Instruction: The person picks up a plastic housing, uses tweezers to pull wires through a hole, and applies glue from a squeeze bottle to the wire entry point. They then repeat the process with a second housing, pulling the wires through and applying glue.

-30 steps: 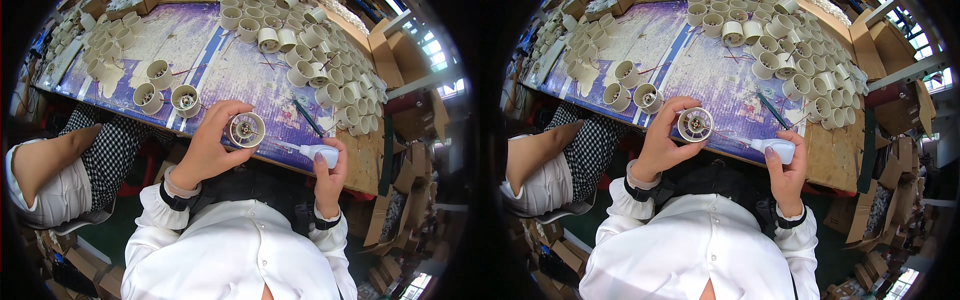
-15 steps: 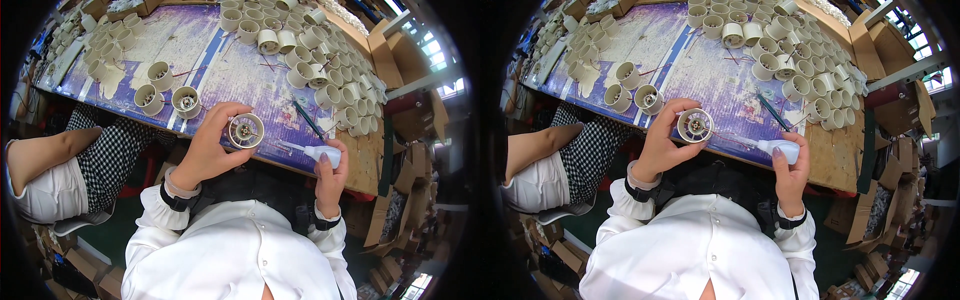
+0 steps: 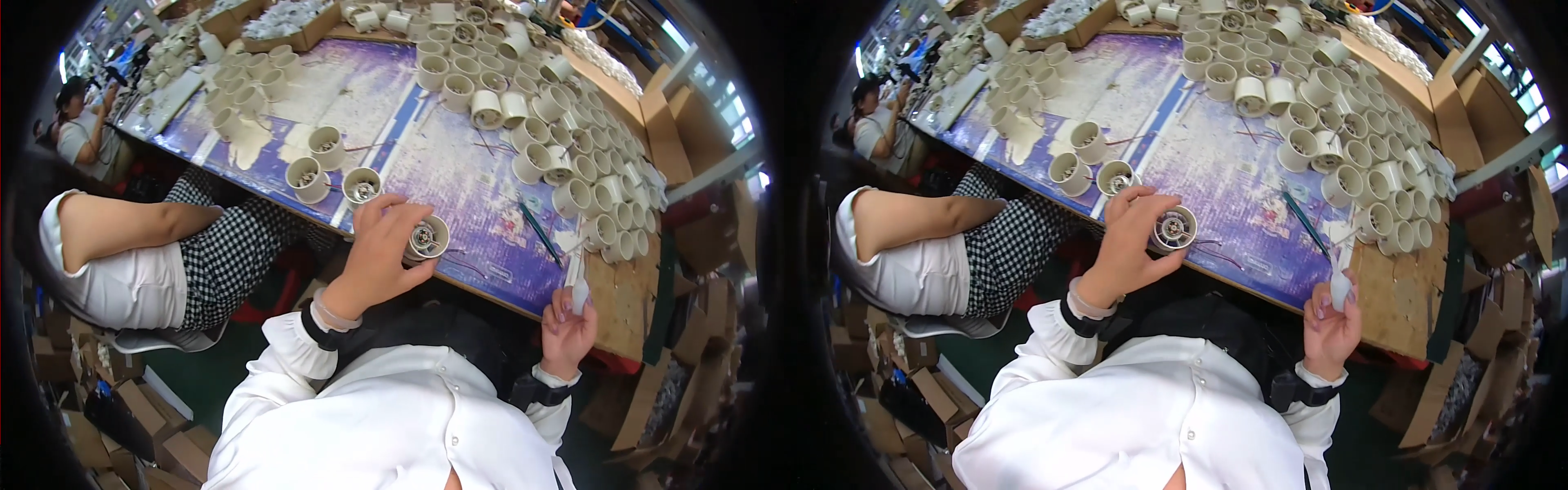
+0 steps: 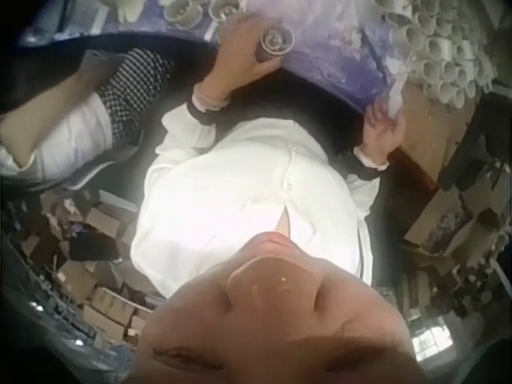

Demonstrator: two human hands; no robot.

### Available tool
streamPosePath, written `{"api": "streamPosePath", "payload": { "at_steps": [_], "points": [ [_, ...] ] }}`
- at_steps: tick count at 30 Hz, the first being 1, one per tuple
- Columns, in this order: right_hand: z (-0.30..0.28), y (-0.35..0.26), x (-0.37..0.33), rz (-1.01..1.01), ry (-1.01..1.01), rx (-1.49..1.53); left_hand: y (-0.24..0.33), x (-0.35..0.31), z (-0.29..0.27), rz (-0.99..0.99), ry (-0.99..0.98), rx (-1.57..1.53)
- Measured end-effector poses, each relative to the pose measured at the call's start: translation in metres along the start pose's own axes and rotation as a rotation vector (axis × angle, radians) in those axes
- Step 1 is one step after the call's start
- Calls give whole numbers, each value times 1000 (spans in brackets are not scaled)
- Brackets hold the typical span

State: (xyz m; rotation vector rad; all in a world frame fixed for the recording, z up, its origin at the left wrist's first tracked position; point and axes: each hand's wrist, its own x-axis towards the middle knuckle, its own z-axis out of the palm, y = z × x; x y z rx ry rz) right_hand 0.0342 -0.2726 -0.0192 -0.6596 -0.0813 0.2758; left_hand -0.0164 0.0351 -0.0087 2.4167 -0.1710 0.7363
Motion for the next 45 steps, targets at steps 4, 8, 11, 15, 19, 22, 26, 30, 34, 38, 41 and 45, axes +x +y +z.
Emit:
{"api": "streamPosePath", "payload": {
  "at_steps": [4, 8, 11, 15, 19, 22, 26, 30, 34, 38, 41, 45],
  "points": [
    [-5, 6, 3, 10, -20, -20, -5, -2, 7, -4, 116, 241],
    [-14, 4, 1, 9, -14, -4, -30, 5, 8, -54, 177, 316],
    [-20, -2, -1, 5, -33, -38, -45, 17, 0, -83, 172, 350],
    [-22, -5, -9, -12, 22, -142, -66, 33, -14, -136, 121, 401],
    [-28, -6, -16, -25, -20, -239, -98, 49, -25, -214, 53, 401],
    [-32, -4, -17, -33, -43, -268, -129, 62, -32, -271, 24, 389],
    [-33, 0, -10, -53, 21, -268, -167, 68, -34, -336, -31, 311],
    [-38, 0, -12, -130, 60, -285, -169, 61, -31, -140, 120, 174],
    [-70, -13, -13, -153, 37, -215, -129, 31, -32, -138, 256, 531],
    [-102, -30, -13, -198, -16, -21, -134, 4, -44, -319, 445, 592],
    [-112, -36, -17, -305, 65, -96, -142, 7, -40, -209, 422, 287],
    [-64, -37, -10, -394, 256, -560, -137, 3, -45, -268, 444, 445]
  ]
}}
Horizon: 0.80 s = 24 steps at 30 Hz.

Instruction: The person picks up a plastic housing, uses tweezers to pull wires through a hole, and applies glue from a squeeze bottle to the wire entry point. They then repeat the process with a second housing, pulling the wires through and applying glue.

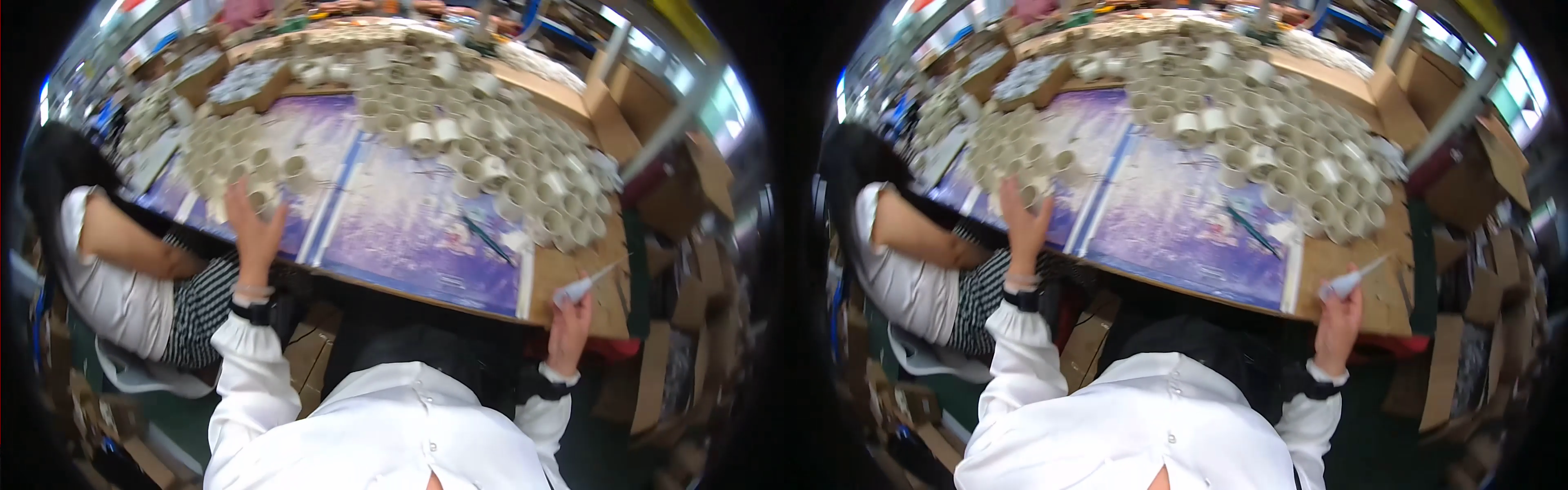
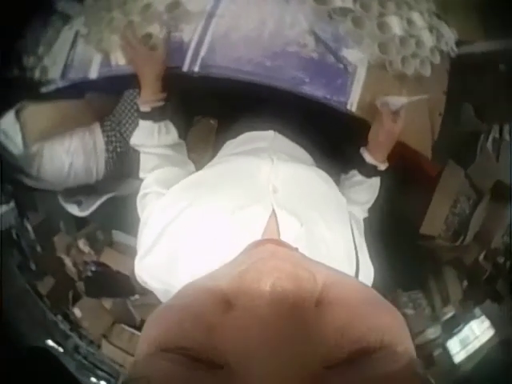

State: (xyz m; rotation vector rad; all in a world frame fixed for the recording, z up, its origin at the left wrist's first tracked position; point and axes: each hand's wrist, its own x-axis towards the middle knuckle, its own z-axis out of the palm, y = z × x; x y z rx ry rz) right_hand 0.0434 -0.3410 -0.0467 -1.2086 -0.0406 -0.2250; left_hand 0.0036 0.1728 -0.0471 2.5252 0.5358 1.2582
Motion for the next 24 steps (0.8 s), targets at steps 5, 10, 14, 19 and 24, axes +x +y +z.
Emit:
{"api": "streamPosePath", "payload": {
  "at_steps": [5, 10, 14, 19, 24],
  "points": [
    [-17, -17, 24, -197, 74, -698, 67, 3, -28, 86, -58, -135],
    [-42, -15, 39, -165, 137, -962, 120, -4, -15, 196, -252, -347],
    [-51, -5, 37, -178, 142, -1214, 147, 20, 7, 158, -412, -573],
    [-47, 3, 27, -418, 290, -994, 164, 71, 65, 156, -473, -679],
    [-43, 0, 17, -614, 348, -749, 219, 111, 128, 316, -535, -646]
  ]
}}
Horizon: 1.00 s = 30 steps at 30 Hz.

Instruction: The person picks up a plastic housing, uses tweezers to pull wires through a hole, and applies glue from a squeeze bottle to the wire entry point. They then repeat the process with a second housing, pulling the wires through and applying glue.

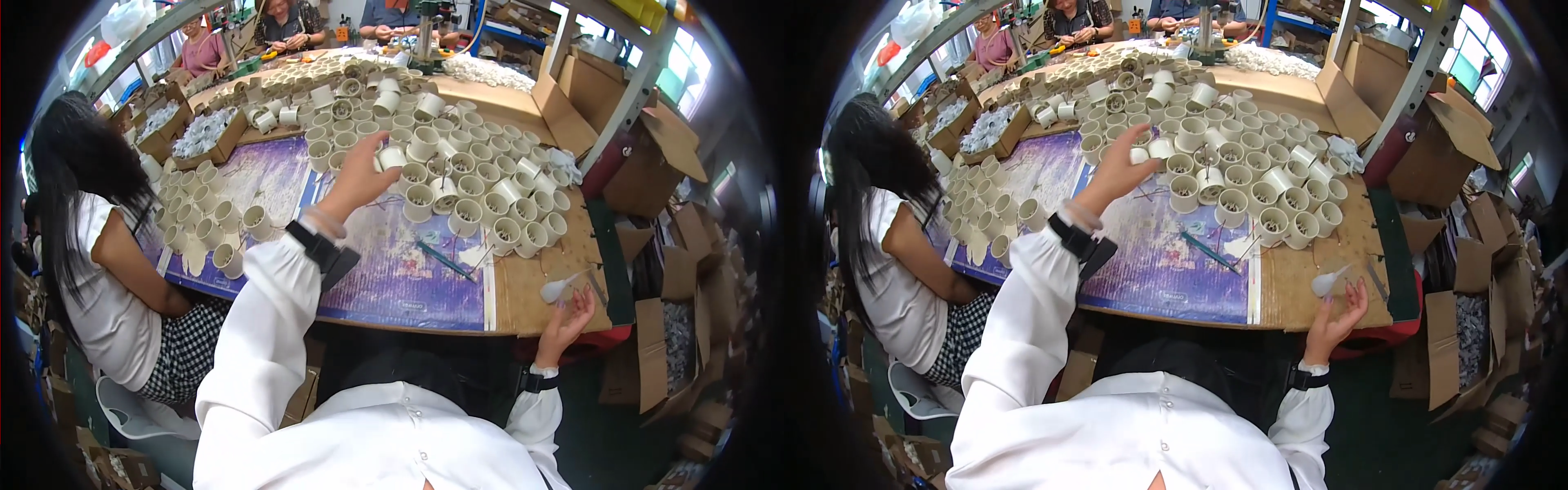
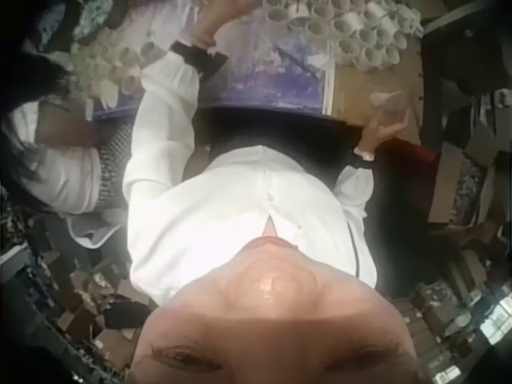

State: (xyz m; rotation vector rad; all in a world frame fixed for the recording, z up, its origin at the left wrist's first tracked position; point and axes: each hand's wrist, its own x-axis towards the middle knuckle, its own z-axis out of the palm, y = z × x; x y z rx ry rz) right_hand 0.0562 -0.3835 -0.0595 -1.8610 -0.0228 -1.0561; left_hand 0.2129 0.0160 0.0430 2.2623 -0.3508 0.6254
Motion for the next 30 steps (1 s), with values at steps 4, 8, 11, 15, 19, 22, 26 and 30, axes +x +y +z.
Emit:
{"api": "streamPosePath", "payload": {
  "at_steps": [4, 8, 11, 15, 19, 22, 26, 30],
  "points": [
    [1, 4, -3, -4, 11, 21, -2, 49, 48, 54, -9, 110],
    [1, 1, -2, -1, -15, -7, -4, 77, 63, -37, -159, 255],
    [0, -1, -1, 18, -28, -11, -4, 81, 63, -57, -185, 296],
    [-8, -12, -5, -14, 29, 34, 4, 66, 28, 19, -55, 98],
    [-12, -40, 2, -125, 46, 180, 55, 23, -25, -65, -163, -412],
    [13, -100, 16, -19, -321, 411, 86, -20, -51, -121, -268, -803],
    [97, -155, 24, 480, -892, 965, 97, -64, -62, -77, -300, -917],
    [126, -180, 5, 824, -1182, 1314, 105, -94, -76, 8, -359, -810]
  ]
}}
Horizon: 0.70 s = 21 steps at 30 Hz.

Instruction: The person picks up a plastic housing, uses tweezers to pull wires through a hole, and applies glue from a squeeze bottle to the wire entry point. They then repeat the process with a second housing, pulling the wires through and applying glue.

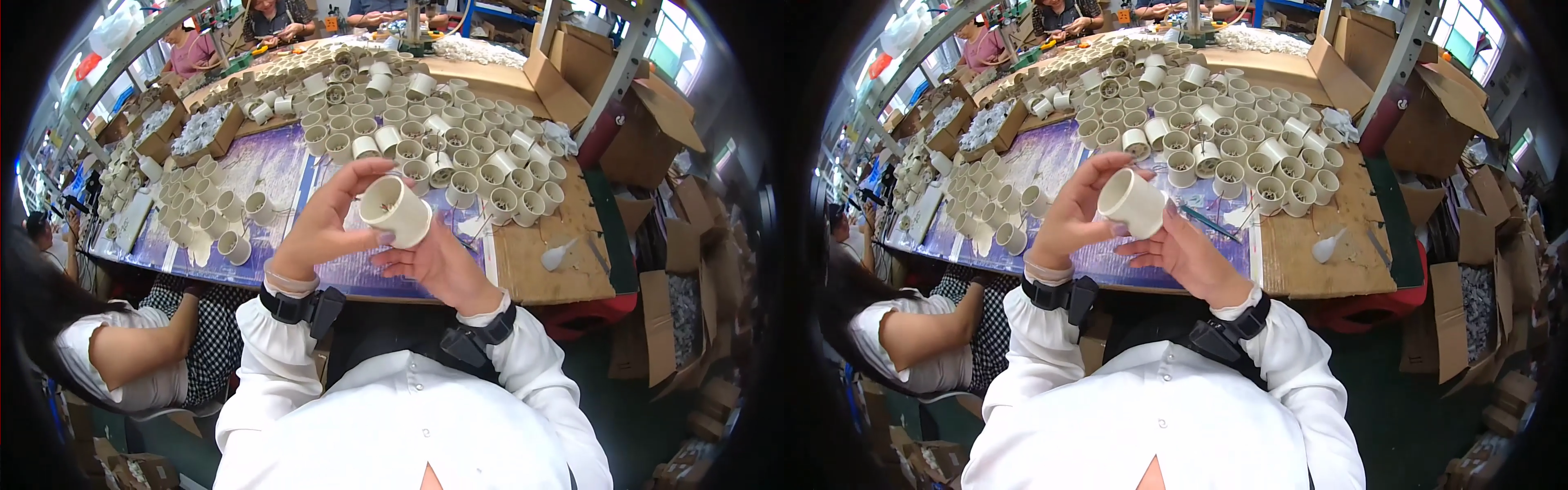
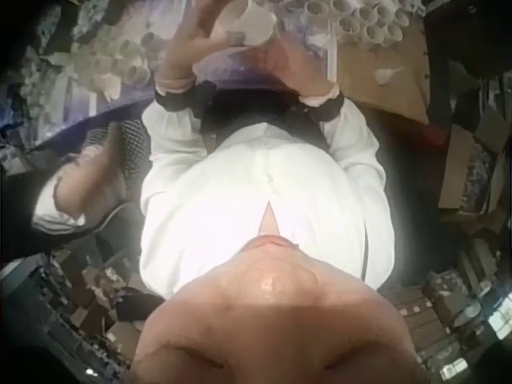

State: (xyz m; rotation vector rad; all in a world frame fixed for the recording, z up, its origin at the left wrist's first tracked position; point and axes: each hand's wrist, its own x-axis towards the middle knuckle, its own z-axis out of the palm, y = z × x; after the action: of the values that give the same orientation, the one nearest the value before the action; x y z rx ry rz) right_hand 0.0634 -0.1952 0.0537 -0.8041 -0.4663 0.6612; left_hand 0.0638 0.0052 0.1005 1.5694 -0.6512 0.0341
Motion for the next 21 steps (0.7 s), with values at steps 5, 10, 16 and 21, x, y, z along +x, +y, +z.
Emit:
{"api": "streamPosePath", "payload": {
  "at_steps": [5, 10, 16, 21],
  "points": [
    [3, 18, -6, -35, -153, 181, 17, -18, 0, 32, -138, 225],
    [21, 25, 4, -441, 195, -404, -6, -42, 29, 209, 283, 169],
    [20, 22, 22, -1035, 465, -1410, -23, -42, 53, -123, 300, -593],
    [30, 22, 10, -936, 395, -1374, -33, -46, 34, -164, 221, -919]
  ]
}}
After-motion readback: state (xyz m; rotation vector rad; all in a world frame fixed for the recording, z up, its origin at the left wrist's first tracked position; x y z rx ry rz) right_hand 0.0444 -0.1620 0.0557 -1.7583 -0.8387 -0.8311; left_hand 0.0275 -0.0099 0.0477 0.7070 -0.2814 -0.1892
